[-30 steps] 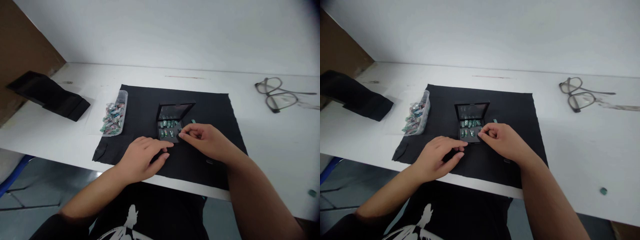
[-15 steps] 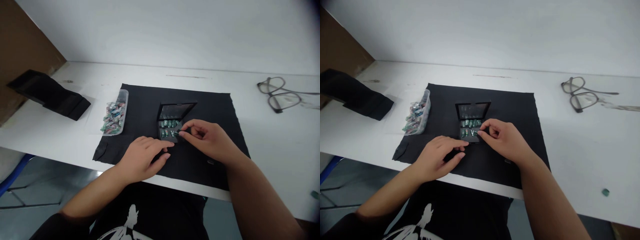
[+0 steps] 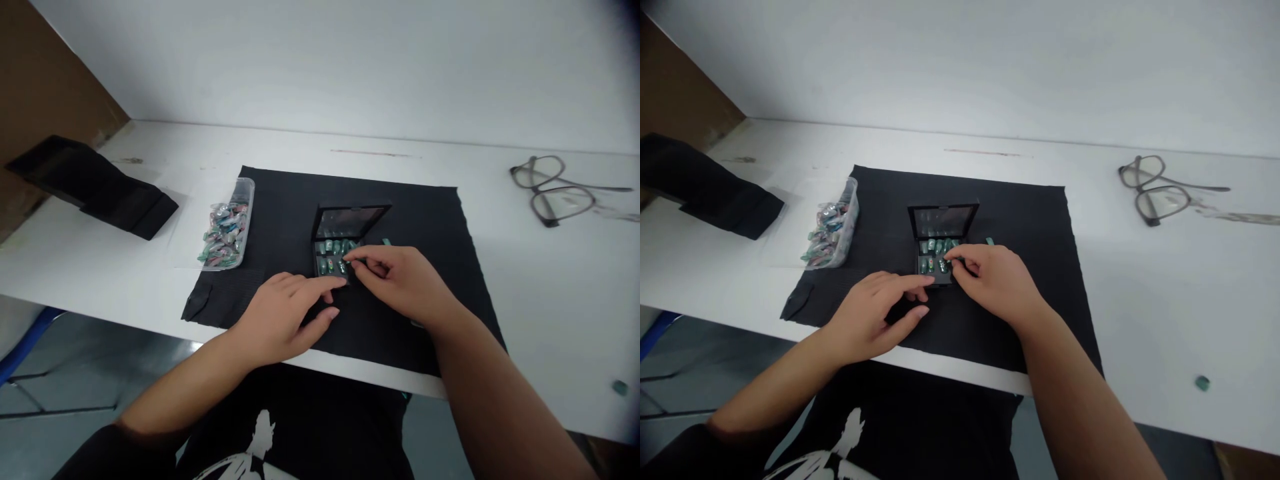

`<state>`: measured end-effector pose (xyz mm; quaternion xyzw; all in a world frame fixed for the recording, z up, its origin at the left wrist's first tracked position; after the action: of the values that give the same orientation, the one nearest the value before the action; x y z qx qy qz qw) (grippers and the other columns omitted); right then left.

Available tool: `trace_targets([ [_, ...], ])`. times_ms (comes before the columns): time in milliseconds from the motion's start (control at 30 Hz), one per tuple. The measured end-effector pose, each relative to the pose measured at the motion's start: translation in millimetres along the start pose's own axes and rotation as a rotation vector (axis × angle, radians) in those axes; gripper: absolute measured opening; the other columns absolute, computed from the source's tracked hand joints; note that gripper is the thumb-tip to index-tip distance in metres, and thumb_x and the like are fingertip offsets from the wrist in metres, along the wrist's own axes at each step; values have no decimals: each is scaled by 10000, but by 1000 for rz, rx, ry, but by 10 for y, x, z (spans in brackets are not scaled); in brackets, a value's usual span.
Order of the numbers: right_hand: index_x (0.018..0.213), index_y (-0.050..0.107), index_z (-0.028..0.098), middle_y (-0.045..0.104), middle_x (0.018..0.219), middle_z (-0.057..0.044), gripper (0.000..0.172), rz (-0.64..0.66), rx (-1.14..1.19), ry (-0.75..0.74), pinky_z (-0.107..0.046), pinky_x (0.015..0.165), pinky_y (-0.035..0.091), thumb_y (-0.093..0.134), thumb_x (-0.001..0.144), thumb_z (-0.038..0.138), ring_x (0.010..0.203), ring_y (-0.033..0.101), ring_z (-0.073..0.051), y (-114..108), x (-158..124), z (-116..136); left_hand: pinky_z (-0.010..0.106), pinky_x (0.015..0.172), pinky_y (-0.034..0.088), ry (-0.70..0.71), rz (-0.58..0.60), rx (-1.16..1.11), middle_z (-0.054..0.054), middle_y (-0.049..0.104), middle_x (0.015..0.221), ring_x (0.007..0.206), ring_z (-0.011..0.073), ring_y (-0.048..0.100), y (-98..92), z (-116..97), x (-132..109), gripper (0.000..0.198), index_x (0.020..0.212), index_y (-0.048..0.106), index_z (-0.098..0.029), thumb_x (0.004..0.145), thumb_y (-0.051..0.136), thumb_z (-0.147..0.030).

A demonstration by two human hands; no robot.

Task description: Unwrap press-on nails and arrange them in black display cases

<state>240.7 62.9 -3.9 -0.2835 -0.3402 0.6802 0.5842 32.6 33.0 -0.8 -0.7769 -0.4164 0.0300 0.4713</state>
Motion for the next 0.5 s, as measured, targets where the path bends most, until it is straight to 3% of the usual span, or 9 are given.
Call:
trace_targets([
  [233,923,810,255,755,786,-9,249,-4,99,-9,-306,630,454,569,859,260,635,616,-162,30,-10,-45,343,849,509,-7,30,13,-1,771,1071,943,170,724,8,4,-3,365,1356,535,-221,1001,586,-289],
  [300,925,806,252,709,721,0,245,-28,123,-14,-303,621,446,567,873,267,613,591,-157,11,-18,-54,344,853,513,-6,16,18,4,771,1101,956,171,722,-4,2,-3,357,1346,547,-220,999,594,-289],
  [400,946,779,256,506,574,48,201,-79,107,9,-287,561,388,595,897,320,528,481,-132,-38,-30,-70,356,887,526,10,-26,24,30,756,1175,1035,191,701,-30,-6,5,301,1285,595,-208,992,606,-274],
  [500,923,738,258,421,580,63,147,-101,96,28,-277,535,358,633,895,358,515,429,-118,-73,-43,-74,378,944,534,30,-62,29,52,744,1188,1099,211,668,-47,-8,21,237,1217,646,-204,990,602,-258],
])
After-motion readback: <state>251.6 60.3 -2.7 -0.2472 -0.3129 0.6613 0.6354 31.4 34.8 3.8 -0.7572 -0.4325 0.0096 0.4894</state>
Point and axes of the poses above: each hand's wrist, its own x-axis towards the middle knuckle, its own y-axis out of the palm, z = x × y, the point moved 4 cm from there along x, towards the middle knuckle
